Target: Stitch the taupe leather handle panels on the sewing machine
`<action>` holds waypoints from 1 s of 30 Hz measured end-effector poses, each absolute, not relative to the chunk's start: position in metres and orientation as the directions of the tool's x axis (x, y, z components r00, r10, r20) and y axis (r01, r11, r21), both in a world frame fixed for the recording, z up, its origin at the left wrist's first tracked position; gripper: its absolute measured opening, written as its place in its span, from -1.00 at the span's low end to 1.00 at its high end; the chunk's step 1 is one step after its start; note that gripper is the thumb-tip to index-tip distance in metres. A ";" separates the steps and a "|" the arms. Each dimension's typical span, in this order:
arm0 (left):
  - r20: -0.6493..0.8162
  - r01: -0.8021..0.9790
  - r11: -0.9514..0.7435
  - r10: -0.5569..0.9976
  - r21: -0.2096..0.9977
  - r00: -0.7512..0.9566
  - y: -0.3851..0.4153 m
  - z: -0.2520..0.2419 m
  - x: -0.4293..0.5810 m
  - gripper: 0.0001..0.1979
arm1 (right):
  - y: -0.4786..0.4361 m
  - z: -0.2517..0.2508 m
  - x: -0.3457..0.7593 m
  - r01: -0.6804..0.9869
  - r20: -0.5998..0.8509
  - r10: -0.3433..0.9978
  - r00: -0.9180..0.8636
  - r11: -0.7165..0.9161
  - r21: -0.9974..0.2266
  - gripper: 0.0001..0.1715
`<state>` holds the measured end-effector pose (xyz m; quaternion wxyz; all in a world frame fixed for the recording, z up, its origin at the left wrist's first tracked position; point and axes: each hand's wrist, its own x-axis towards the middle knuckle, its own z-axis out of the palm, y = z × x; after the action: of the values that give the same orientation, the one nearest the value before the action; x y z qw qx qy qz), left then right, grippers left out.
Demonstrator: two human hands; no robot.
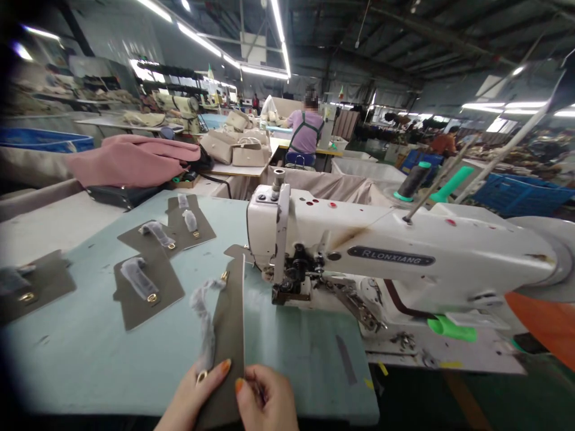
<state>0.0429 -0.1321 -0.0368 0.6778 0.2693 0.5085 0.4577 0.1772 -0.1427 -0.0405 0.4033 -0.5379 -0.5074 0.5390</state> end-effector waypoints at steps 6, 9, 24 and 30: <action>-0.339 -0.452 0.312 0.940 0.836 0.021 -0.049 -0.022 0.057 -0.56 | -0.083 -0.026 0.187 0.228 -0.103 0.994 -0.027 -0.094 -0.969 -0.41; -0.332 -0.454 0.312 0.943 0.835 0.038 -0.022 -0.022 0.064 -0.55 | -0.065 -0.023 0.190 0.240 -0.106 0.994 0.016 -0.107 -0.965 -0.44; -0.200 -0.290 0.215 0.976 0.933 0.080 0.023 -0.033 0.071 -0.71 | -0.046 -0.038 0.190 0.188 -0.081 0.986 0.144 -0.108 -0.976 -0.45; -0.191 -0.244 0.210 0.977 0.947 0.098 0.020 -0.033 0.063 -0.63 | -0.048 -0.043 0.187 0.171 -0.059 0.986 0.158 -0.086 -0.982 -0.48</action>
<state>0.0632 0.0204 -0.0327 0.6258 0.3967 0.4617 0.4876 0.1871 -0.0479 -0.0434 0.4718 -0.5971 -0.4842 0.4317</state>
